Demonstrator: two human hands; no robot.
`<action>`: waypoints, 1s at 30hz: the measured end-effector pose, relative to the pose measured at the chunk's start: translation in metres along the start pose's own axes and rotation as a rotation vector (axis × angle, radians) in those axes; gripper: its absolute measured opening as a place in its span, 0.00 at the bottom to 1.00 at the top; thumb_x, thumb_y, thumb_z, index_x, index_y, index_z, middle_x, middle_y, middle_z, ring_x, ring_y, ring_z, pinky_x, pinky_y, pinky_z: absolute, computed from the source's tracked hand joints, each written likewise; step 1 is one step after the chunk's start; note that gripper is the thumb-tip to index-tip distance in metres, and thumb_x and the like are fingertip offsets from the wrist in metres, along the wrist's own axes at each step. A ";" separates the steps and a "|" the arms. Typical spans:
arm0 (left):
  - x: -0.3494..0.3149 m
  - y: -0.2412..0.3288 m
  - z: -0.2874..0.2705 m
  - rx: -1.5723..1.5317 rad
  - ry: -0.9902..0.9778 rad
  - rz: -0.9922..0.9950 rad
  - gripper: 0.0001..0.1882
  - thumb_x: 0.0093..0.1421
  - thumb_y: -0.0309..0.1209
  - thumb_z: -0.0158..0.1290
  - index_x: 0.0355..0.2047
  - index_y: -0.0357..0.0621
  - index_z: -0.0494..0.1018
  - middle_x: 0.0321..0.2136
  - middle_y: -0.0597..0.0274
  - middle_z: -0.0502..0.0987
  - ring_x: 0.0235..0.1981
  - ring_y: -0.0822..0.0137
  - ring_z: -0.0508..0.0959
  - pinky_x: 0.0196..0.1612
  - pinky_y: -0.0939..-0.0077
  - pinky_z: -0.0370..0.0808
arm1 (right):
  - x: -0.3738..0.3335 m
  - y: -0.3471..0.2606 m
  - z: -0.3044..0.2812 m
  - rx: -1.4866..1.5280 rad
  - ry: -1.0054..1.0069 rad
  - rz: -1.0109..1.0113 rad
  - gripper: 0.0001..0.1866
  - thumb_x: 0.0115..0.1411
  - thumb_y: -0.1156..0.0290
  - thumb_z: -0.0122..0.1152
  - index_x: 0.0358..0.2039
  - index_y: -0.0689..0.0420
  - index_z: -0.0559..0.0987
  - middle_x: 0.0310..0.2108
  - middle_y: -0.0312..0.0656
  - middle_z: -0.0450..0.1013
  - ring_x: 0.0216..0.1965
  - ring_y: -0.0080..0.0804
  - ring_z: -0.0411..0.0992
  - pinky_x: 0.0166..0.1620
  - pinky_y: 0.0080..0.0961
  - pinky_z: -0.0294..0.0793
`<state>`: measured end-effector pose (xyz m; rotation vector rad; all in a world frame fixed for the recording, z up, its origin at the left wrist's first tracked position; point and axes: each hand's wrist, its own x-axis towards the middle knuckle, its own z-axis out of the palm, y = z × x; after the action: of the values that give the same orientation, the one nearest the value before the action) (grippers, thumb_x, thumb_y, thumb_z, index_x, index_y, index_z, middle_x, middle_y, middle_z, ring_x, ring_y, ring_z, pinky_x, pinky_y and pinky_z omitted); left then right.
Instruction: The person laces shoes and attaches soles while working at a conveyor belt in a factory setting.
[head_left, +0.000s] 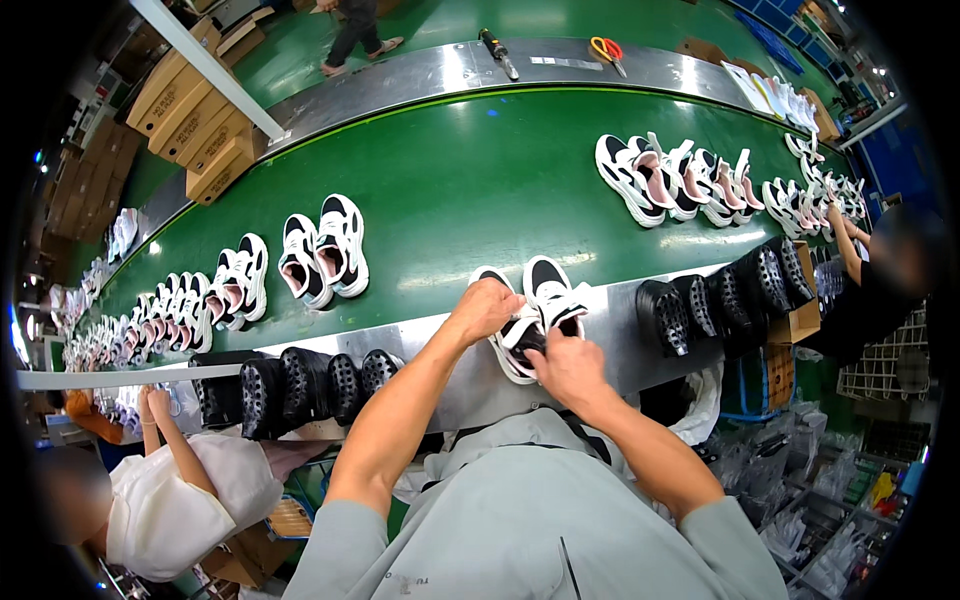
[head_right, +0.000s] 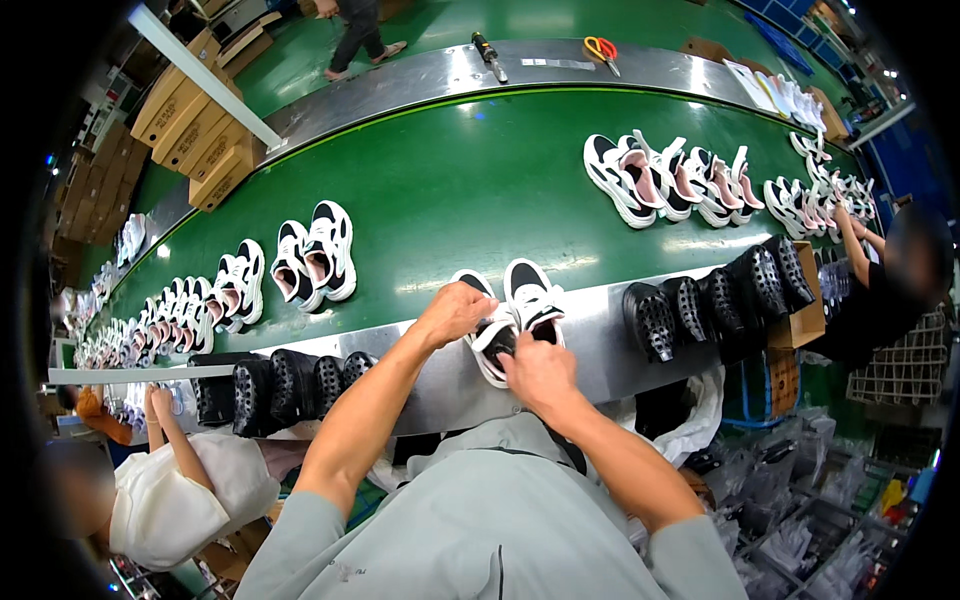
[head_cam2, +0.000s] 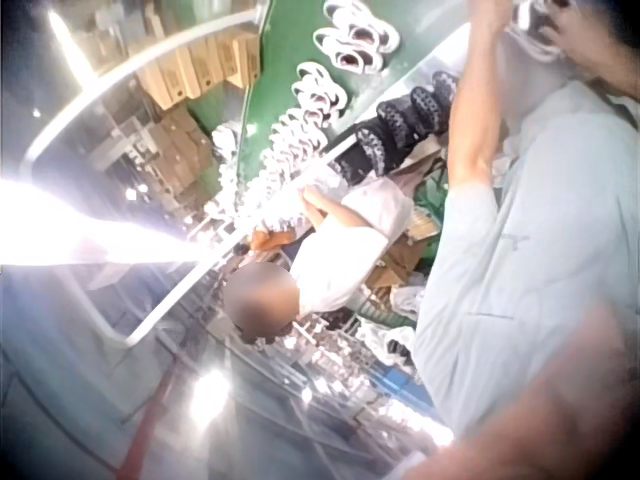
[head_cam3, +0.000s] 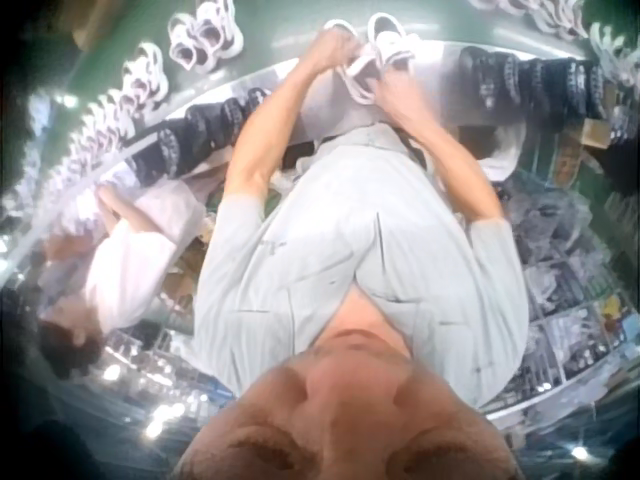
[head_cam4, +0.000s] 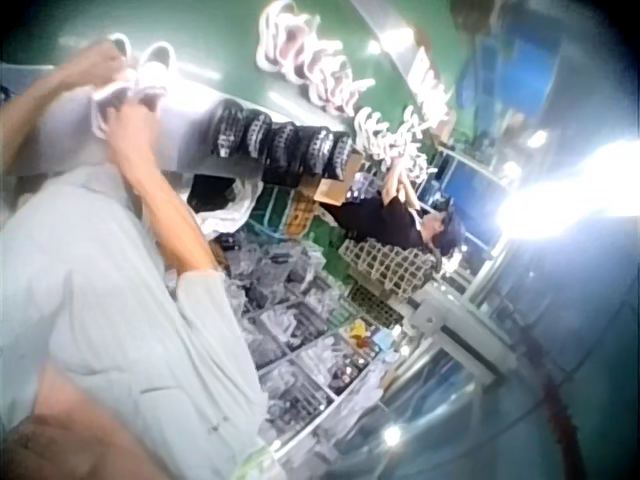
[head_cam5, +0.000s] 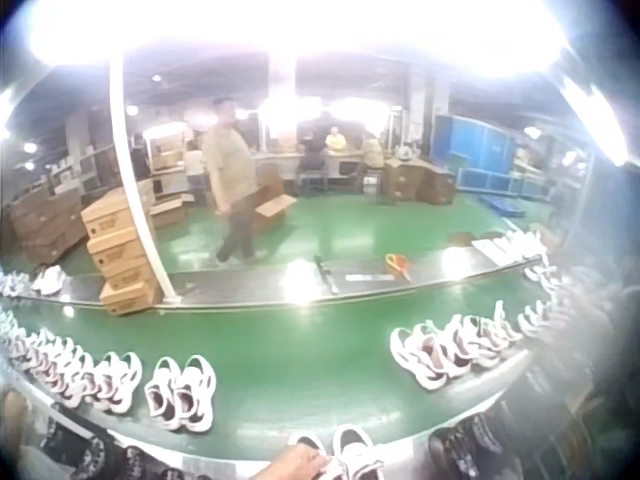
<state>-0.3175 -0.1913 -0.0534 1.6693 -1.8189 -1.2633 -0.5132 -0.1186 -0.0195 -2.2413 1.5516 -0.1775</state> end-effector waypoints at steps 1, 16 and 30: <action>-0.002 0.000 0.003 0.003 -0.008 0.009 0.21 0.62 0.43 0.55 0.27 0.34 0.80 0.16 0.51 0.75 0.19 0.63 0.75 0.29 0.63 0.73 | 0.006 0.002 0.023 -0.045 0.056 -0.010 0.20 0.58 0.56 0.68 0.32 0.63 0.76 0.21 0.52 0.78 0.24 0.51 0.79 0.29 0.45 0.79; -0.030 -0.014 -0.001 -0.445 0.143 -0.159 0.15 0.64 0.38 0.57 0.30 0.37 0.81 0.22 0.65 0.75 0.22 0.75 0.69 0.24 0.74 0.66 | 0.008 0.002 0.076 0.174 0.368 -0.224 0.07 0.59 0.72 0.64 0.35 0.59 0.74 0.24 0.45 0.74 0.26 0.44 0.76 0.29 0.38 0.75; -0.080 -0.042 0.059 0.189 0.459 -0.087 0.25 0.55 0.25 0.61 0.55 0.52 0.75 0.39 0.53 0.73 0.44 0.49 0.76 0.43 0.53 0.76 | 0.025 -0.010 0.048 0.478 0.190 -0.098 0.29 0.49 0.82 0.55 0.55 0.59 0.75 0.44 0.51 0.71 0.49 0.51 0.68 0.52 0.39 0.70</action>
<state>-0.3183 -0.0916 -0.0946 1.9602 -1.6324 -0.6723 -0.4796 -0.1260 -0.0627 -1.9574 1.3132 -0.7273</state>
